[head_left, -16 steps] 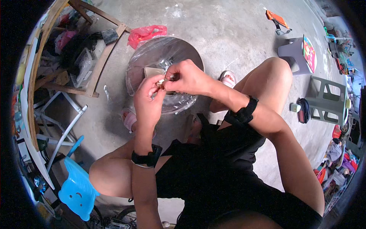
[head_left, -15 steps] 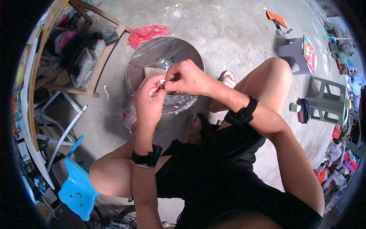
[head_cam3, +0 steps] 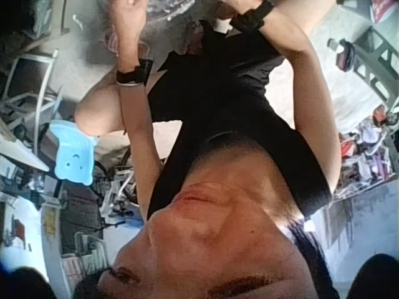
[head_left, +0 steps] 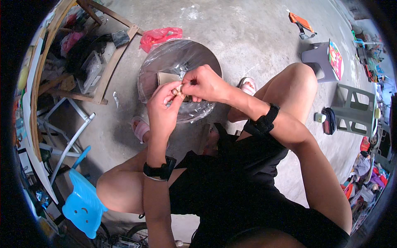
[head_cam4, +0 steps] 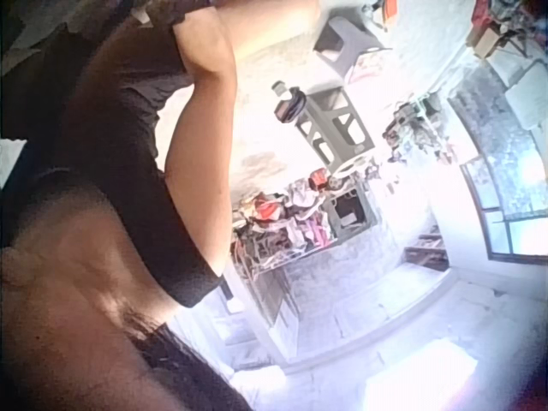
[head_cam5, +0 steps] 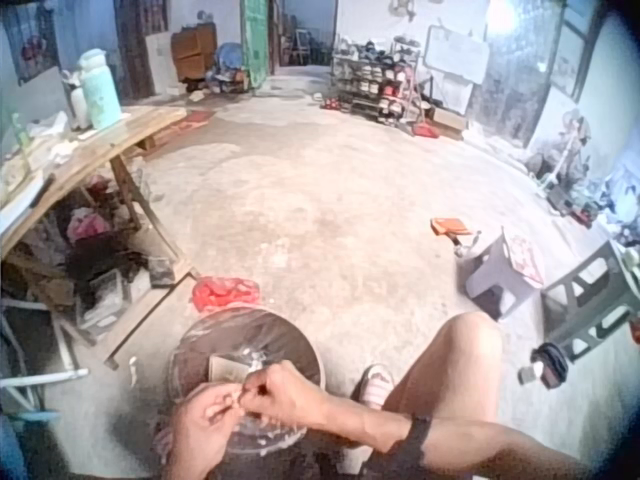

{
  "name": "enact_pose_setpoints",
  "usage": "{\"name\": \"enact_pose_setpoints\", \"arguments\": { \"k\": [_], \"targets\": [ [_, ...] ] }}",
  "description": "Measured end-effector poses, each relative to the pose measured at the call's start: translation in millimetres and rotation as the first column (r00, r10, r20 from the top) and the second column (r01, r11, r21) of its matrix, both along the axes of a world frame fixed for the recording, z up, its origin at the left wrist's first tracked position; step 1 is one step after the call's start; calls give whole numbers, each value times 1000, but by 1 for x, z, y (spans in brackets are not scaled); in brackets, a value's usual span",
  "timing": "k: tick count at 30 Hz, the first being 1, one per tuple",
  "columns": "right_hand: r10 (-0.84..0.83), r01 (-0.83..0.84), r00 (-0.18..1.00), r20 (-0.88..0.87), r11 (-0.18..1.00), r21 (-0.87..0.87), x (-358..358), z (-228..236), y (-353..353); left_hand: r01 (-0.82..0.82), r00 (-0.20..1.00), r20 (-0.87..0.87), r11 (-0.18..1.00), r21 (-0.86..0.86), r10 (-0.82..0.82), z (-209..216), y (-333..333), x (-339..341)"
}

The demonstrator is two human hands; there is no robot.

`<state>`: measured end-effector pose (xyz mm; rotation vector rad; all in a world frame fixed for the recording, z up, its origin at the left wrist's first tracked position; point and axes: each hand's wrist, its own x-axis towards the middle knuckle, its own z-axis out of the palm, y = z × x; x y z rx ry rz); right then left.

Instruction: The person washes an undergarment in a basin by hand, rinses it with water from a small container, and hangs it on a hanger in an indoor area. Then the person walks into a larger storage room, removes a piece of ginger from a box, and peels the ginger by hand while standing over a trash can.

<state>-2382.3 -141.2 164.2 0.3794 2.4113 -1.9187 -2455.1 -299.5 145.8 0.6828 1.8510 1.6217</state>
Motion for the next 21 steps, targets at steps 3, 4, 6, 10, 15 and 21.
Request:
{"name": "enact_pose_setpoints", "arguments": {
  "k": [3,4,6,10,15,21],
  "targets": [
    [-46,48,998,33,996,-75,2,-3,2,-5,996,84,999,46,1,5,2,1],
    [-68,74,996,51,989,-128,3,-4,4,-12,990,143,996,93,-1,7,4,2],
    [-91,107,991,94,977,-185,1,0,3,5,987,160,994,107,-22,7,0,-3],
    [-139,193,970,198,937,-290,1,2,6,10,978,203,990,143,-39,9,-2,-5],
    [-218,291,942,253,908,-300,-2,5,8,-63,959,282,981,184,9,6,-5,-9],
    [-141,159,977,163,982,-103,8,0,15,-100,942,333,977,186,33,20,-10,-21]
  ]
}}
